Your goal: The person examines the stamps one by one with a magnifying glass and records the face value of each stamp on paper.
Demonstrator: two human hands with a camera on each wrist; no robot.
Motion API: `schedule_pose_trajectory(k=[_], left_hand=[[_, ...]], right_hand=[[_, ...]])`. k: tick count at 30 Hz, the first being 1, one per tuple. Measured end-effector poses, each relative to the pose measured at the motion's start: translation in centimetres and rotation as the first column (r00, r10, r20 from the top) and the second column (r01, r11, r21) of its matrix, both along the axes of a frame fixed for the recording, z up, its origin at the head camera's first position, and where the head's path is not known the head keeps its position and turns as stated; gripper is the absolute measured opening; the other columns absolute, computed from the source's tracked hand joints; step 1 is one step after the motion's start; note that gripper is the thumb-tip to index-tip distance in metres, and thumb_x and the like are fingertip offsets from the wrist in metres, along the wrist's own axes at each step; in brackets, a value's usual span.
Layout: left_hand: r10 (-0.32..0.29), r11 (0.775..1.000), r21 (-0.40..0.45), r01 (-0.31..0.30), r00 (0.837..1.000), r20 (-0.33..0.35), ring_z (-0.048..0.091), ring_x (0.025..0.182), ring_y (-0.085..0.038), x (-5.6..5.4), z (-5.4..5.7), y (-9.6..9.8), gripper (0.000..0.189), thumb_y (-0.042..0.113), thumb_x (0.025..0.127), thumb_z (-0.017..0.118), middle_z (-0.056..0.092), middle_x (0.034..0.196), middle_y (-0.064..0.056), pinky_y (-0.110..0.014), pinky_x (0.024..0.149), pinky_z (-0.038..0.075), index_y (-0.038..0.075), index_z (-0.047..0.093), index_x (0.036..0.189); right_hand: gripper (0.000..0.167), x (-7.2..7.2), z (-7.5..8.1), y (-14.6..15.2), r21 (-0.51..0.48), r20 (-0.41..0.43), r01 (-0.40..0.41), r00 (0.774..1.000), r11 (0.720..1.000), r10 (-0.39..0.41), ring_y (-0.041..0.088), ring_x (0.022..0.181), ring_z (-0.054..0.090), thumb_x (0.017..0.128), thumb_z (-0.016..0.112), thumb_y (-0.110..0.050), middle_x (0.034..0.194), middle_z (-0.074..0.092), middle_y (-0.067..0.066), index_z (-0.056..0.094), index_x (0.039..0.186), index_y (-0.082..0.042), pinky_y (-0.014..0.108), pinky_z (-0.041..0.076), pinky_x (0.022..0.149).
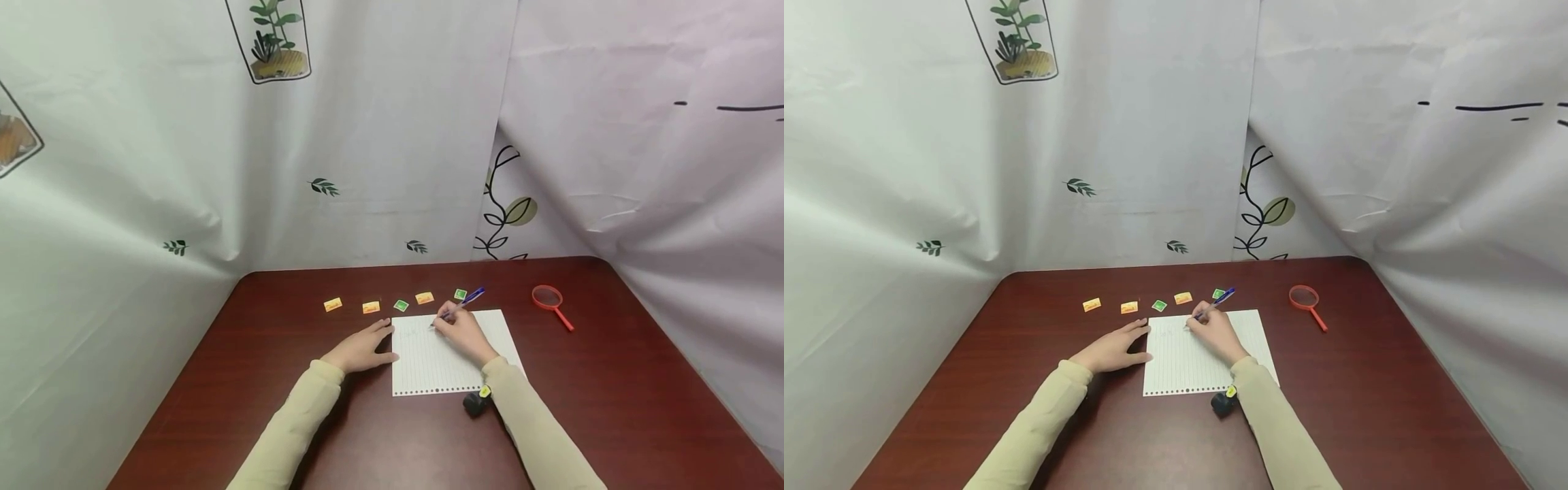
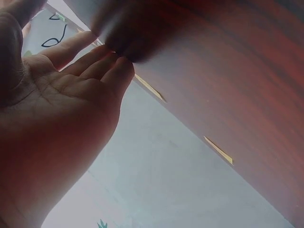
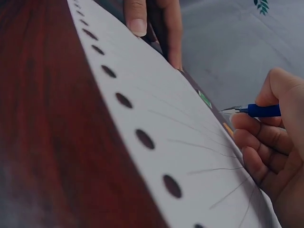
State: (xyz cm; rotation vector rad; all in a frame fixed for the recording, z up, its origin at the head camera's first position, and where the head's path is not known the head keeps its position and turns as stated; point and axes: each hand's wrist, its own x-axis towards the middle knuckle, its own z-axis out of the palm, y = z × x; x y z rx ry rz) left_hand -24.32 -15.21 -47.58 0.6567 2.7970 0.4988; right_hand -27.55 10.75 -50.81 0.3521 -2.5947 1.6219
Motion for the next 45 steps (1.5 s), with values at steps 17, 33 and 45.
schedule_pose_trajectory(k=[17, 33, 45], left_hand=[[0.003, 1.000, -0.008, -0.003, 1.000, -0.002, 0.036, 0.146, -0.028, -0.02, 0.05, 0.07, 0.074, 0.045, 0.094, 0.068, 0.034, 0.161, -0.013, -0.046, 0.112, 0.039, 0.005, 0.045, 0.151], [-0.006, 1.000, 0.013, 0.006, 1.000, 0.006, 0.036, 0.146, -0.029, -0.05, -0.05, -0.08, 0.073, 0.043, 0.094, 0.069, 0.034, 0.161, -0.015, -0.047, 0.111, 0.039, 0.003, 0.046, 0.150], [0.002, 1.000, 0.007, -0.002, 1.000, 0.000, 0.036, 0.146, -0.028, 0.05, -0.10, -0.03, 0.073, 0.043, 0.094, 0.069, 0.034, 0.161, -0.014, -0.046, 0.111, 0.040, 0.003, 0.045, 0.151]], right_hand=[[0.007, 0.02, -0.31, -0.45, 0.051, -0.040, -0.008, 0.999, 0.999, 0.010, 0.016, 0.069, 0.051, 0.087, 0.066, -0.013, 0.074, 0.061, -0.003, 0.062, 0.090, -0.018, 0.032, 0.042, 0.066], [0.007, 0.23, -0.17, -0.61, 0.082, -0.033, -0.035, 0.999, 0.996, 0.038, 0.015, 0.073, 0.054, 0.085, 0.065, -0.011, 0.076, 0.063, -0.005, 0.063, 0.086, -0.017, 0.031, 0.043, 0.070], [0.007, 0.27, -0.18, -0.55, 0.057, -0.034, -0.009, 0.999, 0.998, 0.011, 0.016, 0.074, 0.055, 0.085, 0.064, -0.011, 0.078, 0.064, -0.004, 0.064, 0.087, -0.018, 0.033, 0.043, 0.071]])
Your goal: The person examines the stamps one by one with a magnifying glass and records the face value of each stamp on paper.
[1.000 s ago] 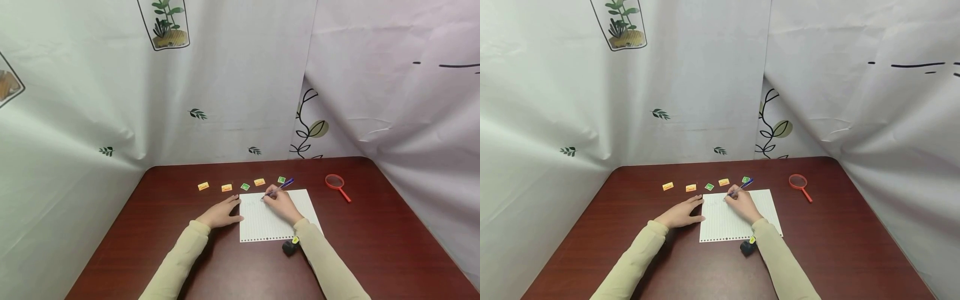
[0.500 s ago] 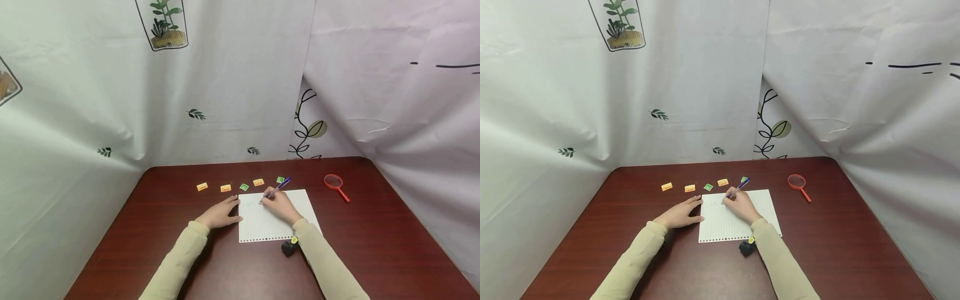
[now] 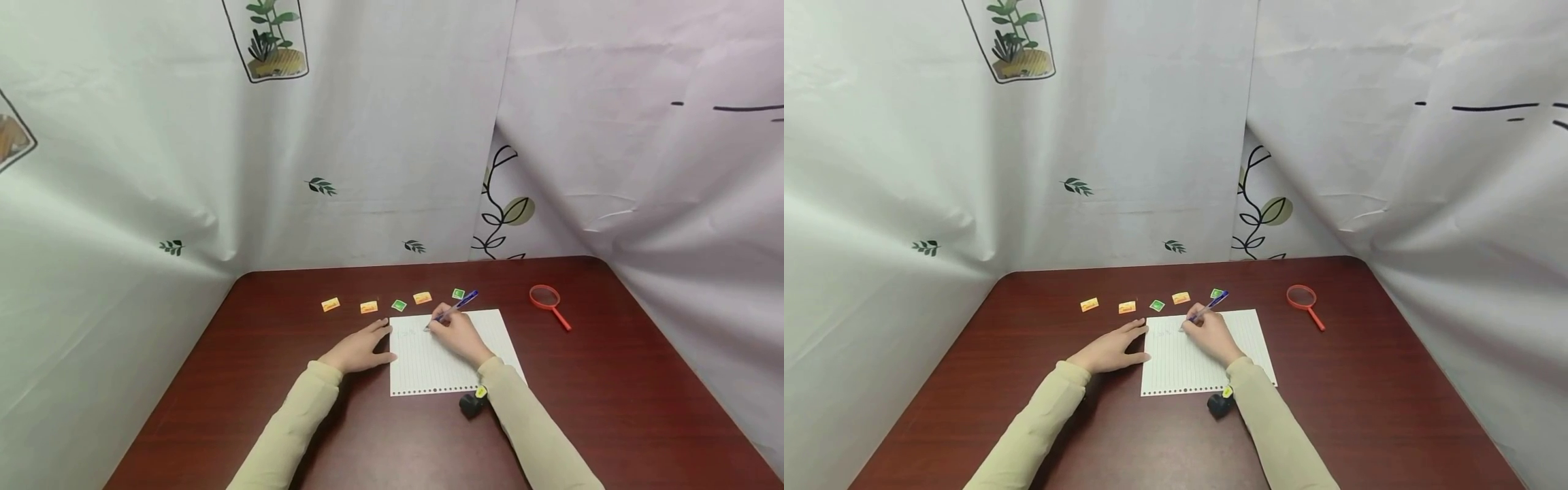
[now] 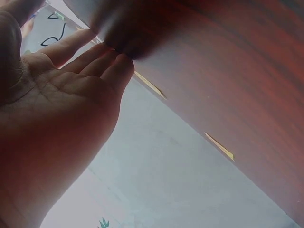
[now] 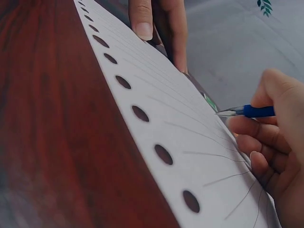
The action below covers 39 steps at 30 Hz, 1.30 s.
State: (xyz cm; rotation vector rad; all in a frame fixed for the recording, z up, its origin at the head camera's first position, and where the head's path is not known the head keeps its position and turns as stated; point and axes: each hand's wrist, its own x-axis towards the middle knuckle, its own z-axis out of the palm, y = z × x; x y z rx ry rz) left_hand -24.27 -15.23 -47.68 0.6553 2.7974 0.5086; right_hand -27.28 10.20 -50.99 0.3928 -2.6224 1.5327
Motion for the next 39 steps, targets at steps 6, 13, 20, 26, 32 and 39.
schedule_pose_trajectory(k=[6, 13, 20, 26, 32, 39], left_hand=[[0.007, 1.000, 0.000, -0.007, 1.000, -0.002, 0.037, 0.146, -0.029, 0.02, 0.08, 0.06, 0.073, 0.044, 0.094, 0.069, 0.035, 0.161, -0.013, -0.046, 0.112, 0.039, 0.003, 0.046, 0.151], [0.004, 1.000, 0.005, -0.005, 1.000, 0.004, 0.036, 0.146, -0.028, 0.09, 0.12, 0.07, 0.073, 0.043, 0.094, 0.069, 0.034, 0.161, -0.013, -0.047, 0.112, 0.039, 0.003, 0.046, 0.151], [0.005, 1.000, 0.007, -0.005, 1.000, 0.000, 0.036, 0.146, -0.029, 0.05, 0.03, 0.11, 0.072, 0.042, 0.094, 0.069, 0.035, 0.160, -0.014, -0.046, 0.112, 0.039, 0.003, 0.046, 0.150], [0.011, 1.000, -0.001, -0.011, 1.000, 0.002, 0.035, 0.147, -0.028, 0.04, -0.09, 0.12, 0.073, 0.043, 0.094, 0.069, 0.035, 0.161, -0.013, -0.045, 0.112, 0.039, 0.004, 0.046, 0.151], [0.017, 1.000, 0.005, -0.017, 1.000, 0.009, 0.035, 0.147, -0.028, 0.10, 0.02, 0.12, 0.073, 0.043, 0.094, 0.069, 0.034, 0.161, -0.012, -0.045, 0.112, 0.039, 0.004, 0.046, 0.151], [0.013, 1.000, 0.002, -0.013, 1.000, 0.012, 0.035, 0.147, -0.028, 0.01, 0.10, 0.19, 0.073, 0.043, 0.094, 0.069, 0.034, 0.161, -0.013, -0.046, 0.112, 0.039, 0.004, 0.045, 0.151]], right_hand=[[0.007, 0.02, 0.01, 0.04, -0.006, -0.010, -0.010, 1.000, 1.000, 0.010, 0.017, 0.072, 0.054, 0.087, 0.064, -0.011, 0.077, 0.063, -0.003, 0.063, 0.086, -0.018, 0.033, 0.043, 0.069], [0.004, -0.07, -0.04, 0.09, 0.007, -0.008, -0.014, 1.000, 1.000, 0.014, 0.016, 0.070, 0.053, 0.085, 0.063, -0.014, 0.074, 0.062, -0.004, 0.061, 0.086, -0.018, 0.032, 0.042, 0.067], [0.004, -0.12, -0.20, 0.13, -0.010, -0.002, 0.008, 1.000, 1.000, -0.008, 0.016, 0.071, 0.052, 0.086, 0.063, -0.013, 0.074, 0.062, -0.003, 0.062, 0.086, -0.017, 0.032, 0.041, 0.068], [0.004, -0.15, -0.30, 0.15, -0.043, 0.016, 0.087, 0.996, 0.995, -0.087, 0.018, 0.070, 0.051, 0.086, 0.063, -0.014, 0.073, 0.060, -0.001, 0.063, 0.090, -0.013, 0.033, 0.040, 0.069], [0.003, -0.21, -0.40, 0.17, -0.024, 0.013, 0.058, 0.998, 0.998, -0.057, 0.017, 0.070, 0.051, 0.086, 0.063, -0.016, 0.074, 0.061, -0.002, 0.063, 0.089, -0.014, 0.033, 0.041, 0.068], [0.003, -0.20, -0.29, 0.32, -0.025, 0.014, 0.059, 0.998, 0.998, -0.059, 0.017, 0.070, 0.051, 0.086, 0.064, -0.016, 0.074, 0.060, -0.001, 0.061, 0.088, -0.015, 0.033, 0.041, 0.067]])
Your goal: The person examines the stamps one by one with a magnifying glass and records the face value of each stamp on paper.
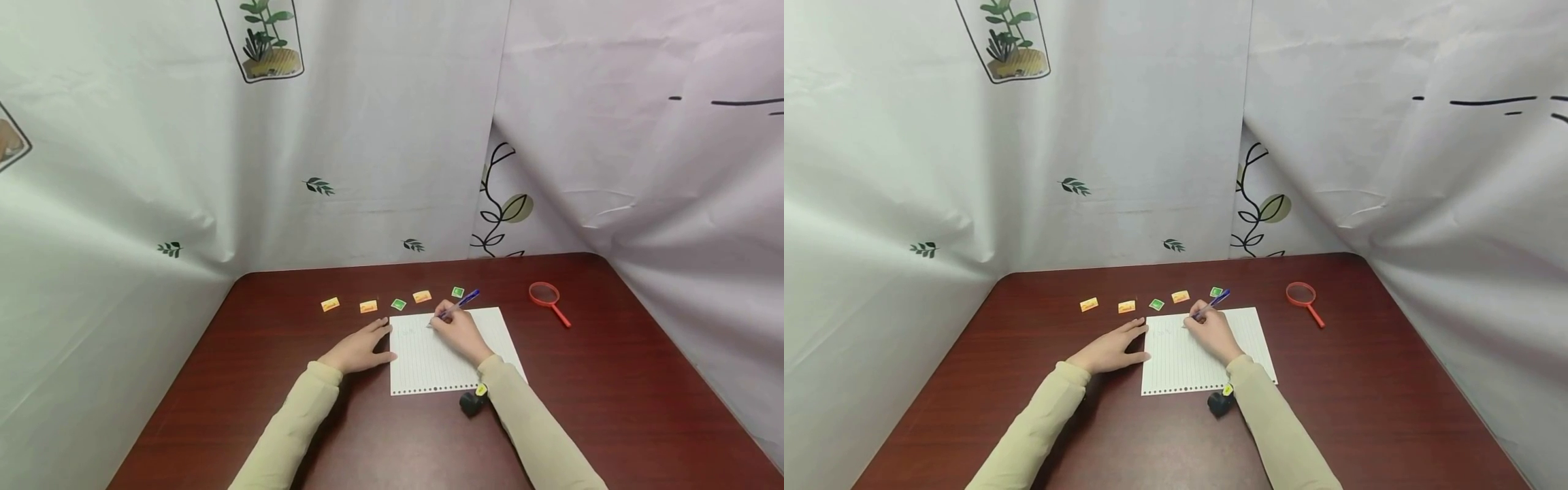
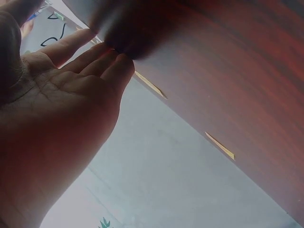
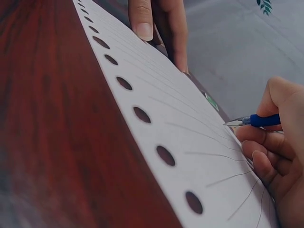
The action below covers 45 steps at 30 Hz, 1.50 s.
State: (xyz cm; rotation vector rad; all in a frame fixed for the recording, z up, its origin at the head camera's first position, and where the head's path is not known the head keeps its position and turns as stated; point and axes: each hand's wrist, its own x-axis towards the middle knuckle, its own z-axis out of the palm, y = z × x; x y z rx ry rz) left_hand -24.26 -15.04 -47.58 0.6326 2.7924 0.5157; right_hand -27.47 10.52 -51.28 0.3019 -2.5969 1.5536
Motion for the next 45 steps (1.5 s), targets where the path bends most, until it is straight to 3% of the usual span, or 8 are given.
schedule_pose_trajectory(k=[21, 45], left_hand=[[-0.006, 1.000, -0.003, 0.006, 1.000, 0.003, 0.036, 0.146, -0.029, -0.06, -0.30, 0.00, 0.072, 0.042, 0.095, 0.069, 0.033, 0.161, -0.013, -0.046, 0.112, 0.039, 0.004, 0.045, 0.151], [0.003, 1.000, -0.025, -0.003, 1.000, 0.000, 0.034, 0.147, -0.028, 0.07, 0.36, 0.19, 0.072, 0.043, 0.095, 0.068, 0.033, 0.162, -0.011, -0.045, 0.112, 0.040, 0.006, 0.044, 0.152]], right_hand=[[0.005, 0.09, 0.22, 0.00, -0.010, 0.025, -0.001, 1.000, 1.000, 0.002, 0.016, 0.066, 0.047, 0.089, 0.063, -0.016, 0.071, 0.058, 0.000, 0.061, 0.085, -0.016, 0.032, 0.038, 0.065], [0.006, -0.04, 0.10, 0.05, -0.030, 0.005, 0.013, 1.000, 0.999, -0.013, 0.018, 0.068, 0.050, 0.091, 0.062, -0.015, 0.075, 0.060, 0.000, 0.060, 0.085, -0.015, 0.033, 0.040, 0.066]])
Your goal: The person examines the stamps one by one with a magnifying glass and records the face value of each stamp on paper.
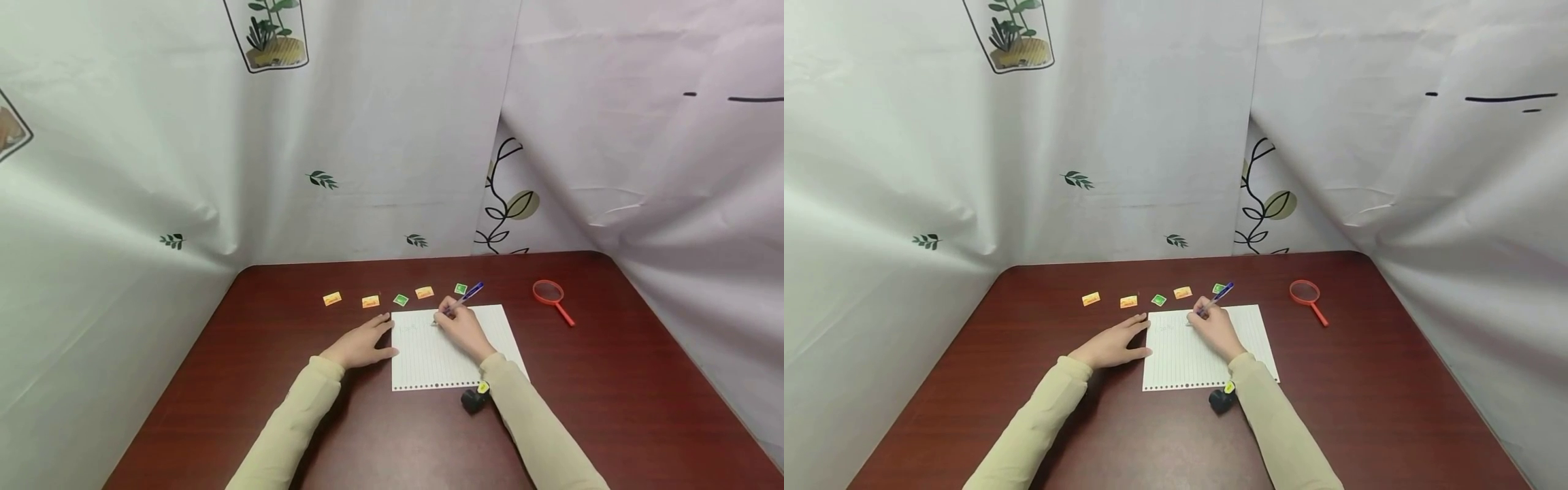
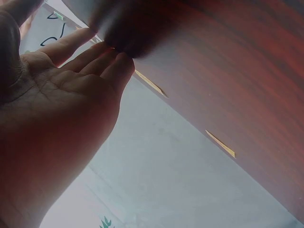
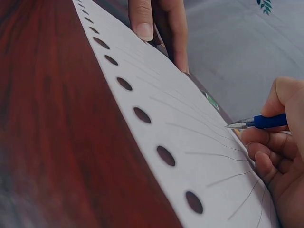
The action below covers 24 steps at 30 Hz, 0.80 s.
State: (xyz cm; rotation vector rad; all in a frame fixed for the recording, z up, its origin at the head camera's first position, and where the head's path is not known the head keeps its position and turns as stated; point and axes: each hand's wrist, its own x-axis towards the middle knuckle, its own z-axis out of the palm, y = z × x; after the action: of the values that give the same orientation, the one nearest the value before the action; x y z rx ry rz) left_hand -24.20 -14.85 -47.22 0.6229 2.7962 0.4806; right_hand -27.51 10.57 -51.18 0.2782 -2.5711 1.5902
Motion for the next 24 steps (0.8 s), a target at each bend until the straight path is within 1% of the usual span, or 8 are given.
schedule_pose_trajectory(k=[5, 8, 19, 24], left_hand=[[0.000, 1.000, 0.007, 0.000, 1.000, 0.002, 0.034, 0.147, -0.029, -0.05, -0.07, -0.02, 0.073, 0.043, 0.095, 0.068, 0.032, 0.162, -0.011, -0.046, 0.112, 0.039, 0.005, 0.044, 0.152], [0.001, 1.000, 0.013, -0.001, 1.000, 0.004, 0.033, 0.148, -0.028, -0.08, -0.04, 0.01, 0.073, 0.043, 0.095, 0.068, 0.032, 0.162, -0.011, -0.046, 0.112, 0.038, 0.006, 0.044, 0.152], [-0.011, 1.000, 0.020, 0.011, 1.000, 0.004, 0.033, 0.148, -0.029, -0.04, 0.11, 0.01, 0.073, 0.042, 0.095, 0.069, 0.032, 0.162, -0.012, -0.046, 0.113, 0.038, 0.005, 0.044, 0.152], [-0.009, 1.000, 0.017, 0.009, 1.000, 0.003, 0.033, 0.148, -0.029, -0.05, 0.11, 0.02, 0.073, 0.043, 0.095, 0.069, 0.032, 0.162, -0.012, -0.046, 0.112, 0.038, 0.004, 0.044, 0.152]], right_hand=[[0.005, 0.07, 0.18, 0.06, -0.020, -0.015, 0.044, 0.999, 0.999, -0.044, 0.019, 0.069, 0.051, 0.091, 0.062, -0.016, 0.074, 0.059, 0.002, 0.060, 0.086, -0.016, 0.033, 0.041, 0.066], [0.006, 0.02, 0.31, 0.13, -0.030, -0.015, 0.056, 0.998, 0.998, -0.057, 0.020, 0.069, 0.051, 0.091, 0.063, -0.016, 0.075, 0.059, 0.002, 0.060, 0.086, -0.016, 0.034, 0.041, 0.066], [0.005, 0.06, 0.19, 0.12, 0.011, -0.015, 0.043, 0.999, 0.999, -0.043, 0.018, 0.070, 0.051, 0.092, 0.062, -0.017, 0.075, 0.059, 0.001, 0.060, 0.087, -0.015, 0.033, 0.041, 0.067], [0.005, 0.17, 0.31, 0.08, 0.009, -0.010, 0.034, 0.999, 0.999, -0.034, 0.017, 0.070, 0.050, 0.091, 0.063, -0.018, 0.075, 0.059, 0.000, 0.061, 0.087, -0.015, 0.033, 0.041, 0.067]])
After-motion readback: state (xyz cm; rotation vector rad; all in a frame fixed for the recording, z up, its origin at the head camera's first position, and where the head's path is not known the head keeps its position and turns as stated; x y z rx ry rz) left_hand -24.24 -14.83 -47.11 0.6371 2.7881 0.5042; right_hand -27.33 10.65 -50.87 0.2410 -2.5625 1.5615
